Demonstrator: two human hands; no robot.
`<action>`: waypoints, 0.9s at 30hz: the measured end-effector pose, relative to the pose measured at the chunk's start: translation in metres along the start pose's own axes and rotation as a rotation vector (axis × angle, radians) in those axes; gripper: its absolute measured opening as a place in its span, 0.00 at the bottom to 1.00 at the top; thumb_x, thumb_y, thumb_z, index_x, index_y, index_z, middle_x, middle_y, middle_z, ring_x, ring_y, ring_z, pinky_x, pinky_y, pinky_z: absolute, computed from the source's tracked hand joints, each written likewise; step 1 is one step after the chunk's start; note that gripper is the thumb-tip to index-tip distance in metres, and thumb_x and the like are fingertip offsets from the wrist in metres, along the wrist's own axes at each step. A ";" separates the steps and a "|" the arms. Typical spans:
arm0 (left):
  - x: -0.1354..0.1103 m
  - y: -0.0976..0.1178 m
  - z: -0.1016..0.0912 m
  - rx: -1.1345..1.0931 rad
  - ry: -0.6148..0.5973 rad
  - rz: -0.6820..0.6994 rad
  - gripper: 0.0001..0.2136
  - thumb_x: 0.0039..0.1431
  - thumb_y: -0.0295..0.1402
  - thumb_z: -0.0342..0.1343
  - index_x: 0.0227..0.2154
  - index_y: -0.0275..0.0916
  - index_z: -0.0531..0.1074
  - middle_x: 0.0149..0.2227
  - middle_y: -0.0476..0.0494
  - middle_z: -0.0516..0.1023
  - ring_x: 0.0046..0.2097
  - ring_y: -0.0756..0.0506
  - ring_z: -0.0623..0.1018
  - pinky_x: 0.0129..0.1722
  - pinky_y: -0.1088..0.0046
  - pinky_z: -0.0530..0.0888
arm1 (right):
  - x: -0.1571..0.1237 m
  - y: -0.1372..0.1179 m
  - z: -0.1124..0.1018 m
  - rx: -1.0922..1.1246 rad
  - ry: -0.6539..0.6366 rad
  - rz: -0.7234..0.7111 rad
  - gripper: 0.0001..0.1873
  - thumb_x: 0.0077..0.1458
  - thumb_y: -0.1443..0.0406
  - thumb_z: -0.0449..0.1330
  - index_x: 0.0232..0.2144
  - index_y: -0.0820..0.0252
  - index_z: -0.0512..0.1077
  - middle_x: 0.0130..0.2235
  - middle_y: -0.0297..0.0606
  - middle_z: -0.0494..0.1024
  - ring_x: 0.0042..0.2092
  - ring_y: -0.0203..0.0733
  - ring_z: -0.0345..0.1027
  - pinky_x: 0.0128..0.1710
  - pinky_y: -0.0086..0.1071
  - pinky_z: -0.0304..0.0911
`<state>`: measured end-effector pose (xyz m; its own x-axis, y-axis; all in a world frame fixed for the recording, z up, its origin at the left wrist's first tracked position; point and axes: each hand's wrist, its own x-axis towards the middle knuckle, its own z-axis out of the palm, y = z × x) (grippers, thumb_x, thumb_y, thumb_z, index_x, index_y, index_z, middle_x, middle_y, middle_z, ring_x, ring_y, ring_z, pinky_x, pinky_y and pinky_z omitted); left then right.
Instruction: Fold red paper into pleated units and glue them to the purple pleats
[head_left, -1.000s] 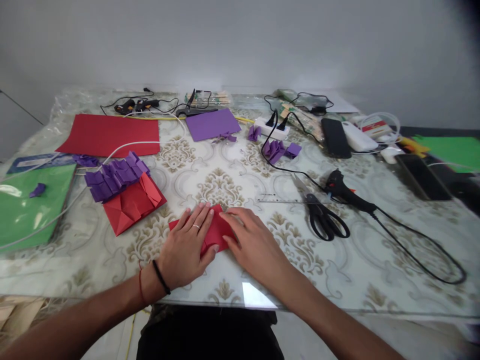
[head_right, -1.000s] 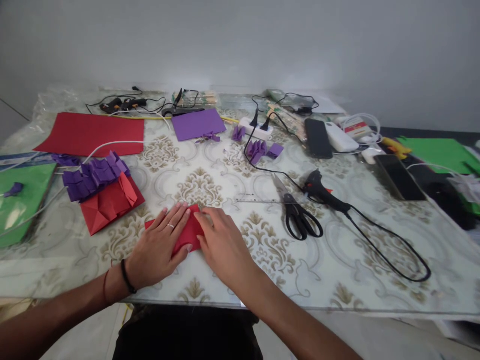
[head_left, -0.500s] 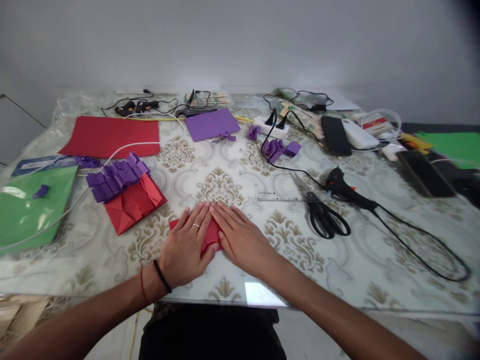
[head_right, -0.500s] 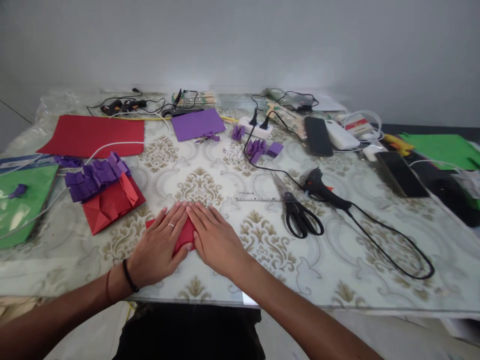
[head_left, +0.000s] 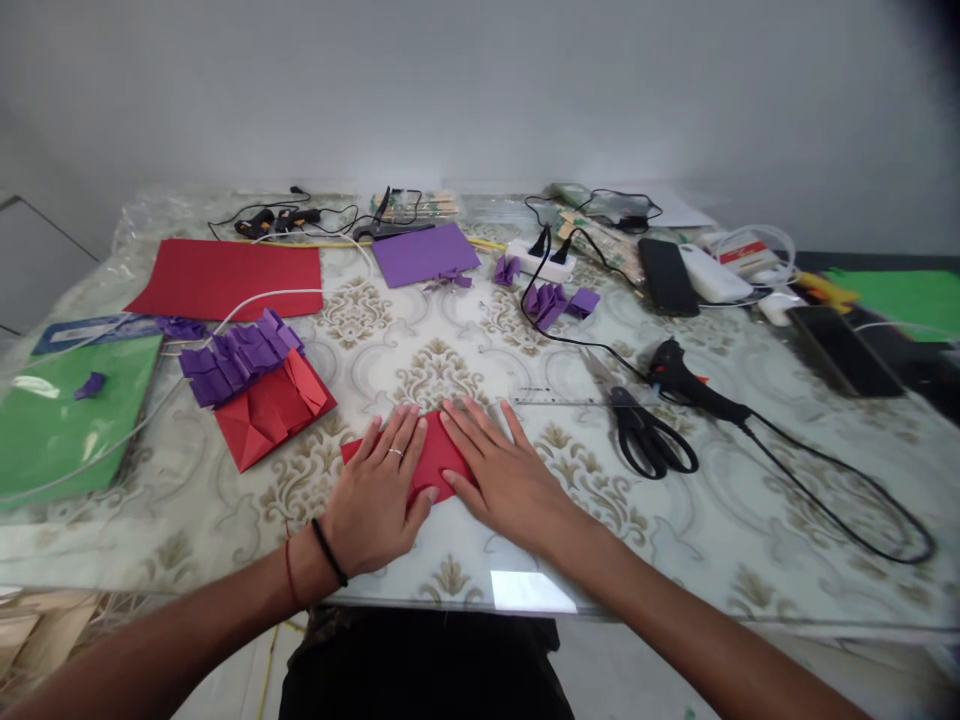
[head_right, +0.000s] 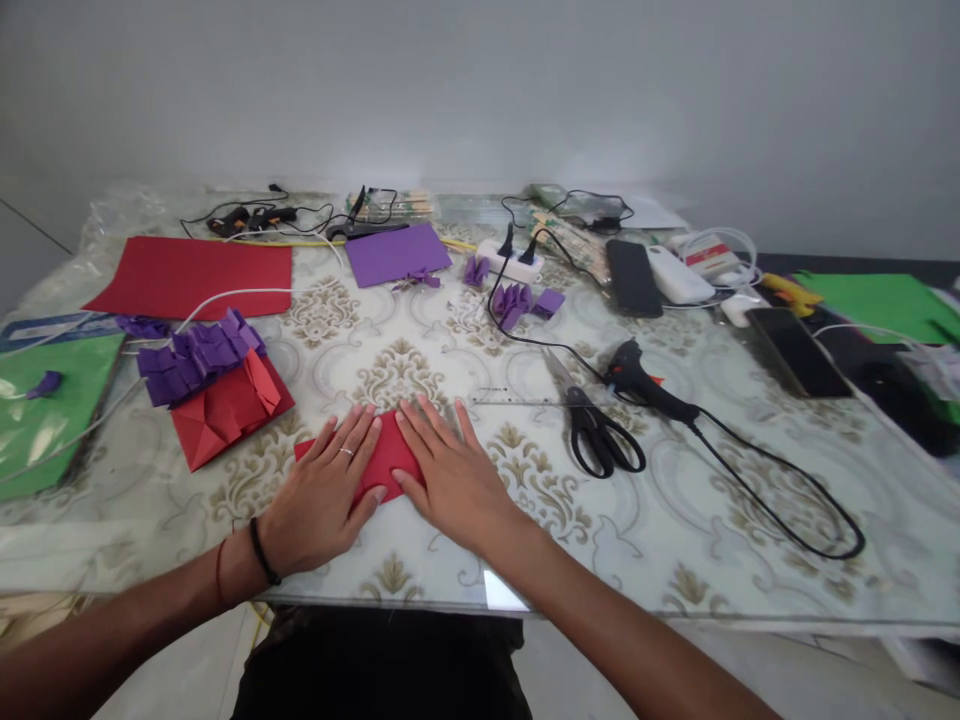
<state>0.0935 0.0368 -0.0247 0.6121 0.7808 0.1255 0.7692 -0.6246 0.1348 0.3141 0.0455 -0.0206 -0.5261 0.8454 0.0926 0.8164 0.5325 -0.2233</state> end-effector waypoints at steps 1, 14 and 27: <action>0.000 0.001 0.000 0.016 -0.008 0.002 0.33 0.71 0.38 0.50 0.73 0.24 0.55 0.76 0.25 0.55 0.78 0.31 0.52 0.76 0.45 0.54 | -0.004 -0.004 -0.001 -0.015 0.017 -0.001 0.33 0.72 0.61 0.53 0.74 0.66 0.58 0.75 0.51 0.57 0.77 0.59 0.46 0.74 0.68 0.42; 0.000 -0.001 0.000 -0.009 -0.009 0.090 0.29 0.73 0.31 0.46 0.74 0.29 0.55 0.78 0.29 0.51 0.79 0.33 0.50 0.75 0.49 0.56 | -0.064 -0.037 0.013 0.043 0.066 -0.179 0.38 0.57 0.79 0.54 0.70 0.66 0.66 0.69 0.51 0.71 0.72 0.53 0.61 0.71 0.50 0.63; 0.003 0.001 -0.008 -0.060 -0.045 0.095 0.31 0.72 0.35 0.53 0.75 0.42 0.57 0.80 0.35 0.45 0.78 0.29 0.50 0.74 0.43 0.58 | -0.081 -0.024 0.005 0.017 0.071 0.015 0.39 0.53 0.80 0.53 0.68 0.65 0.69 0.70 0.43 0.71 0.74 0.58 0.57 0.73 0.59 0.56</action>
<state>0.0940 0.0385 -0.0162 0.6906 0.7167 0.0970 0.6954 -0.6949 0.1833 0.3362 -0.0356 -0.0274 -0.4948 0.8546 0.1577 0.8198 0.5192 -0.2417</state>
